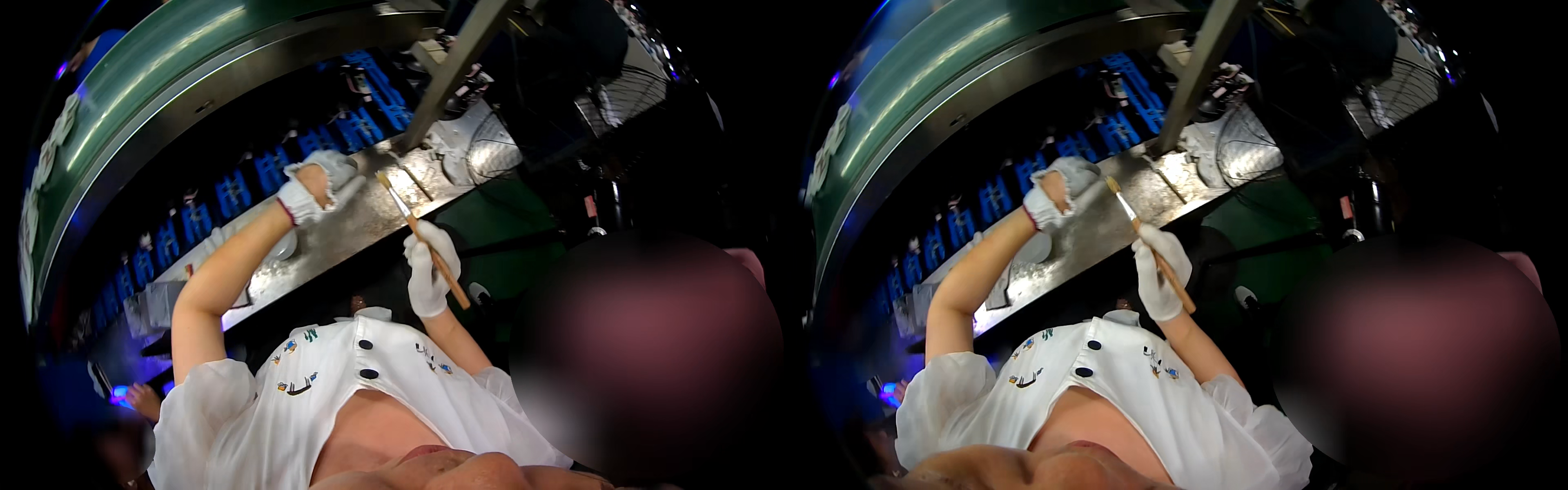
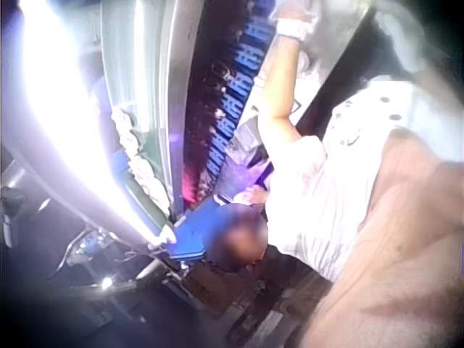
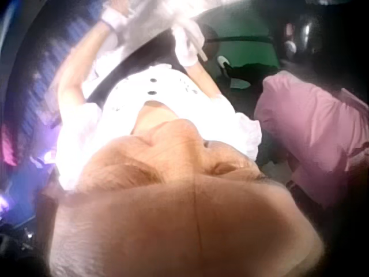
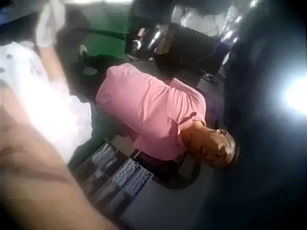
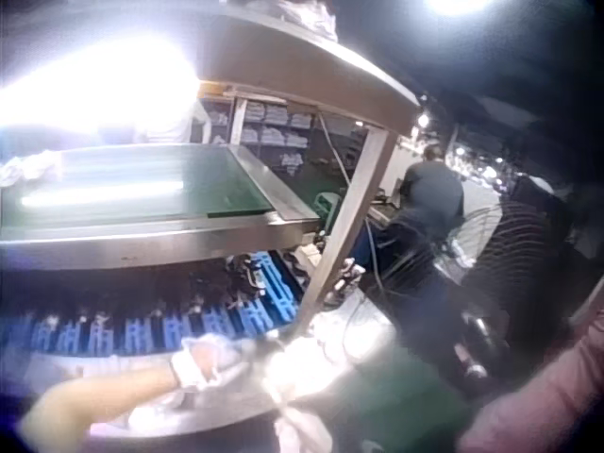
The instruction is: The person repeatedly picks up white slip-on shoes from a conveyor belt, applies a white substance to the soles using a brush, and places them back on the belt. The task is performed continuously in a factory setting with other workers visible in the background.
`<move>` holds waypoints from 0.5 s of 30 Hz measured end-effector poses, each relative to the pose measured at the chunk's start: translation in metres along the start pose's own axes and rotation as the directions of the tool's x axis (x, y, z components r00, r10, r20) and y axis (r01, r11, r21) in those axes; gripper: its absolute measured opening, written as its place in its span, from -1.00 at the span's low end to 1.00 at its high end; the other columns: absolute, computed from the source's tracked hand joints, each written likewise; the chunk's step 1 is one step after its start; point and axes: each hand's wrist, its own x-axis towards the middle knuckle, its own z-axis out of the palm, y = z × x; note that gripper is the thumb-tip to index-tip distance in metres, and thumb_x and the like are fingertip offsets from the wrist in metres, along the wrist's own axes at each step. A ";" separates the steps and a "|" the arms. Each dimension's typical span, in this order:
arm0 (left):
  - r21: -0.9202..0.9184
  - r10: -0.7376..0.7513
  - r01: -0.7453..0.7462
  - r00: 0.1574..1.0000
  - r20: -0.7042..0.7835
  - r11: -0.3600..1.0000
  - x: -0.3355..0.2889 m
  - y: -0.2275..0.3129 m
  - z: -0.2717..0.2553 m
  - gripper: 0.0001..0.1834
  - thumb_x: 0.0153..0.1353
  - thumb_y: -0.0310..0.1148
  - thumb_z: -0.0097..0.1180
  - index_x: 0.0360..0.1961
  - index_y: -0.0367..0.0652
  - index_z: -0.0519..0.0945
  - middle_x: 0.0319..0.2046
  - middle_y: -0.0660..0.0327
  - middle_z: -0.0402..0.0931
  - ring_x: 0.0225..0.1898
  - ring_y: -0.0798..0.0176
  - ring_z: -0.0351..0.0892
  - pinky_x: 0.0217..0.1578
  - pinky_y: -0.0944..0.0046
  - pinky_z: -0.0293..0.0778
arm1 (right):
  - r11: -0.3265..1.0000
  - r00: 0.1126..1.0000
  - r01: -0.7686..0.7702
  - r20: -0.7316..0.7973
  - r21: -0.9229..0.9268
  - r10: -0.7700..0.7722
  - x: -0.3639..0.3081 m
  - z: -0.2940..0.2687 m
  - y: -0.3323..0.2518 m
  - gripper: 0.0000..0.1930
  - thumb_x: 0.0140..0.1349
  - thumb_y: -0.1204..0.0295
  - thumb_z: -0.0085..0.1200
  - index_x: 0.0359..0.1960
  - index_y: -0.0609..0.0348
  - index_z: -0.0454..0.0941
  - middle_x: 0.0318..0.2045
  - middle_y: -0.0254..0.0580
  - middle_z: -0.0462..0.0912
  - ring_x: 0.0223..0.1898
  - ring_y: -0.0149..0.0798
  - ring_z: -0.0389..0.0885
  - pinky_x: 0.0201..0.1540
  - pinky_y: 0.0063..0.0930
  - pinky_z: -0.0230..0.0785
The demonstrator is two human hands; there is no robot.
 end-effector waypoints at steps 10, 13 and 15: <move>-0.017 0.014 -0.014 0.999 0.048 1.000 0.148 -0.014 0.272 -0.69 0.20 -0.39 -0.01 -0.04 -0.16 0.60 0.04 0.00 0.51 0.07 -0.07 0.51 0.07 0.08 0.47 | 0.919 0.979 -0.081 -0.203 -0.386 0.001 -0.062 -0.077 -0.029 -0.72 0.35 0.50 -0.01 0.06 0.29 0.47 -0.34 -0.13 0.56 -0.44 -0.41 0.48 -0.38 -0.54 0.40; 0.102 0.008 -0.021 0.993 0.121 0.995 0.169 -0.024 0.341 -0.73 0.22 -0.36 -0.01 -0.13 -0.16 0.66 -0.09 0.00 0.60 -0.06 -0.07 0.61 -0.02 0.06 0.52 | 0.875 0.961 -0.146 -0.276 -0.462 0.015 -0.080 -0.090 -0.028 -0.72 0.34 0.53 -0.01 0.07 0.28 0.48 -0.34 -0.12 0.57 -0.42 -0.41 0.49 -0.36 -0.55 0.40; 0.196 -0.132 0.044 0.878 0.461 0.980 0.175 -0.033 0.366 -0.74 0.23 -0.34 0.00 -0.19 -0.15 0.69 -0.19 -0.01 0.65 -0.14 -0.08 0.66 -0.09 0.04 0.56 | 0.883 0.932 -0.200 -0.362 -0.425 0.037 -0.086 -0.093 -0.025 -0.72 0.32 0.56 -0.01 0.05 0.29 0.51 -0.34 -0.12 0.58 -0.42 -0.42 0.50 -0.35 -0.56 0.40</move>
